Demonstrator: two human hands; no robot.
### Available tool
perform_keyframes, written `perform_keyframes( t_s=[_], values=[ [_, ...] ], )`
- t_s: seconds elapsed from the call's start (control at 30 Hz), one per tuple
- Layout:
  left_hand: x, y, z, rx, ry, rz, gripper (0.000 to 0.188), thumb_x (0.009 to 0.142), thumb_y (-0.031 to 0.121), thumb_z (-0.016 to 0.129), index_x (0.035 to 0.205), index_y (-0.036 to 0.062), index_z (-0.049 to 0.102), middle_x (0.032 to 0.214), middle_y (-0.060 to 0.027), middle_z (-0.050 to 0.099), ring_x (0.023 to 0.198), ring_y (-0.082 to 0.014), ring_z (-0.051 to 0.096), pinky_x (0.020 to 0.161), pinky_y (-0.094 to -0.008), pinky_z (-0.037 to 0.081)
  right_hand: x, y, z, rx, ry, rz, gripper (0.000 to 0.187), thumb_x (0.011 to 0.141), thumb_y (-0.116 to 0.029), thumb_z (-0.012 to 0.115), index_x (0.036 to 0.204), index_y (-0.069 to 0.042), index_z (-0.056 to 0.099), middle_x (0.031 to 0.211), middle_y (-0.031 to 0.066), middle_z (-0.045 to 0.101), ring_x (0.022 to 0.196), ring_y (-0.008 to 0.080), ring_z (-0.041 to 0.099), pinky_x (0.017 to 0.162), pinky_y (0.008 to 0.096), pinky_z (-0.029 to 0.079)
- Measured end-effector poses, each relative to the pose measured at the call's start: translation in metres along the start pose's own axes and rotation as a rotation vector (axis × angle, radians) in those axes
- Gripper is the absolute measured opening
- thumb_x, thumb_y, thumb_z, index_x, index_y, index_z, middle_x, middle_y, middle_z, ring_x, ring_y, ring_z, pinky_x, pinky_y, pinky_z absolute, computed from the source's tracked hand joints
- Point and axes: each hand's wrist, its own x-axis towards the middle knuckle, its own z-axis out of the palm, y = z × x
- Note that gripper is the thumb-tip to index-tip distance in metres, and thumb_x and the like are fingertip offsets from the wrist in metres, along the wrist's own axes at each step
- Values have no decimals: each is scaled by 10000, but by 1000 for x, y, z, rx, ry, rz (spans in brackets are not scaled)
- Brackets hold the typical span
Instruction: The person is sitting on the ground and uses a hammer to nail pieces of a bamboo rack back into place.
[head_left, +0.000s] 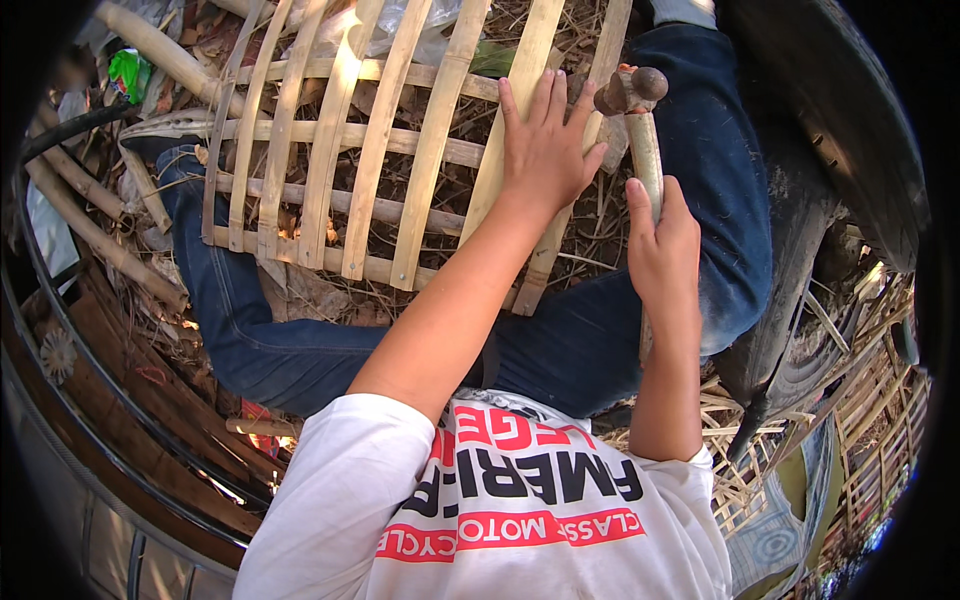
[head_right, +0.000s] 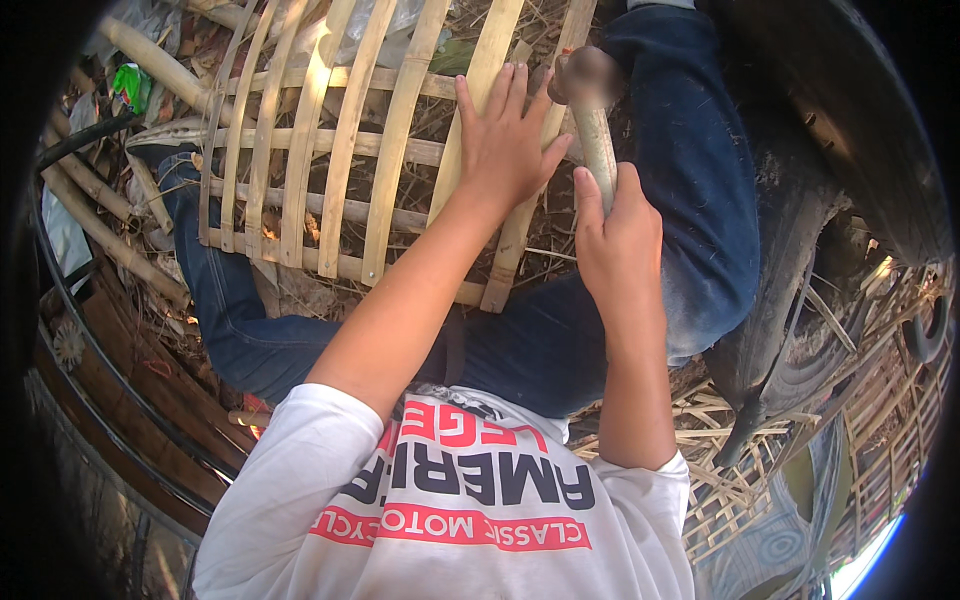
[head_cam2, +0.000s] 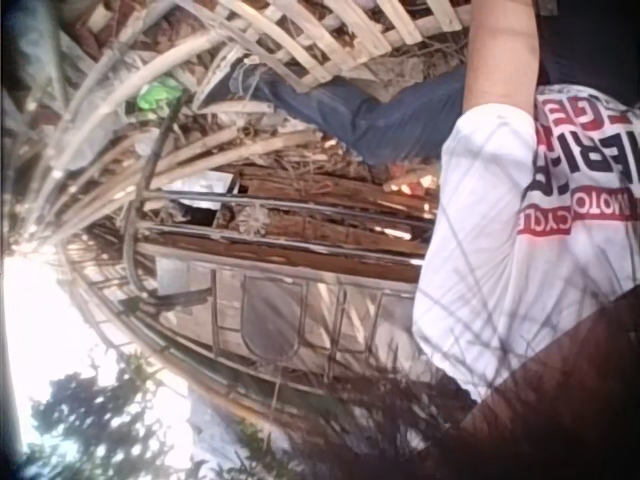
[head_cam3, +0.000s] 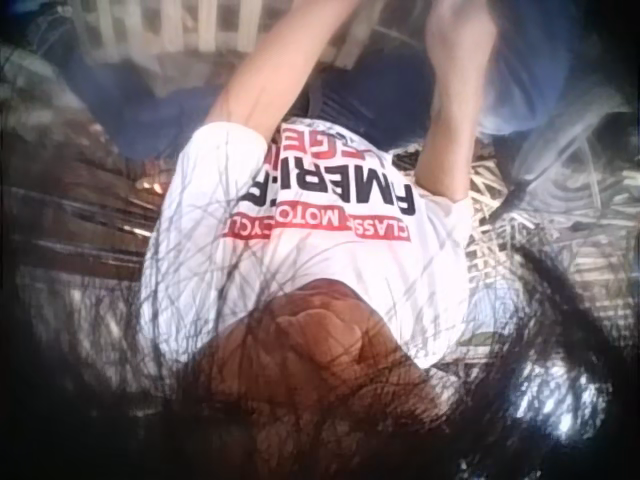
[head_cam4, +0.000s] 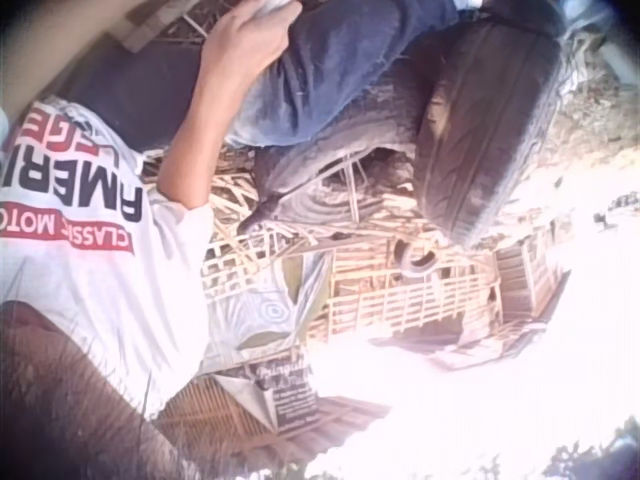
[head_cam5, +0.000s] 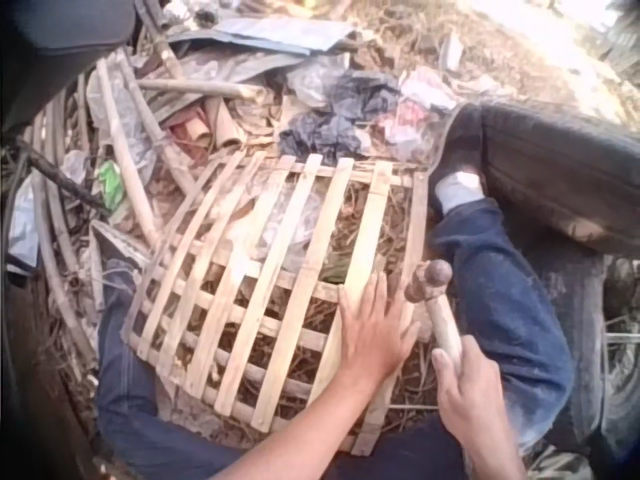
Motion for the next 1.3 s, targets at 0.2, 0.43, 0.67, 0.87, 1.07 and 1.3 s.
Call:
perform_keyframes(
  t_s=[0.2,0.43,0.67,0.87,1.07,1.3],
  values=[
    [0,0,2,-1,-8,3,709,923,495,537,1498,104,401,1499,-197,437,1463,-304,302,1137,-700,54,1,3,4,-42,43,-31,317,991,-262,584,913,38,521,733,282,601,689,482,585,618,468,458],
    [-2,-1,4,-13,23,9,708,920,484,535,1501,105,397,1473,-198,466,1452,-312,325,1132,-709,52,0,-1,4,-35,63,-46,324,998,-275,574,910,33,528,724,263,605,672,458,596,608,455,458],
    [-2,0,3,-18,14,-2,687,924,459,533,1497,103,406,1447,-180,491,1435,-307,348,1126,-718,60,-6,-6,-1,-46,25,-16,323,1008,-276,560,917,33,527,700,242,610,655,431,614,614,458,460],
    [-2,0,5,4,24,-18,674,920,439,544,1488,101,417,1394,-160,526,1412,-313,374,1105,-742,83,1,-1,1,-121,10,-84,311,991,-255,577,901,34,504,739,299,599,721,498,594,615,485,456],
    [0,3,4,-15,12,0,667,920,440,537,1473,82,433,1340,-148,552,1385,-310,402,1092,-751,104,-4,5,8,-123,61,-143,319,990,-255,585,893,37,503,727,283,604,692,484,597,611,476,458],
    [-2,-1,6,-57,35,11,664,910,427,560,1474,105,421,1284,-157,569,1361,-342,422,1077,-758,119,-4,-10,4,-44,80,-95,320,1001,-266,576,916,37,518,696,246,606,641,426,615,595,450,465]
  ],
)
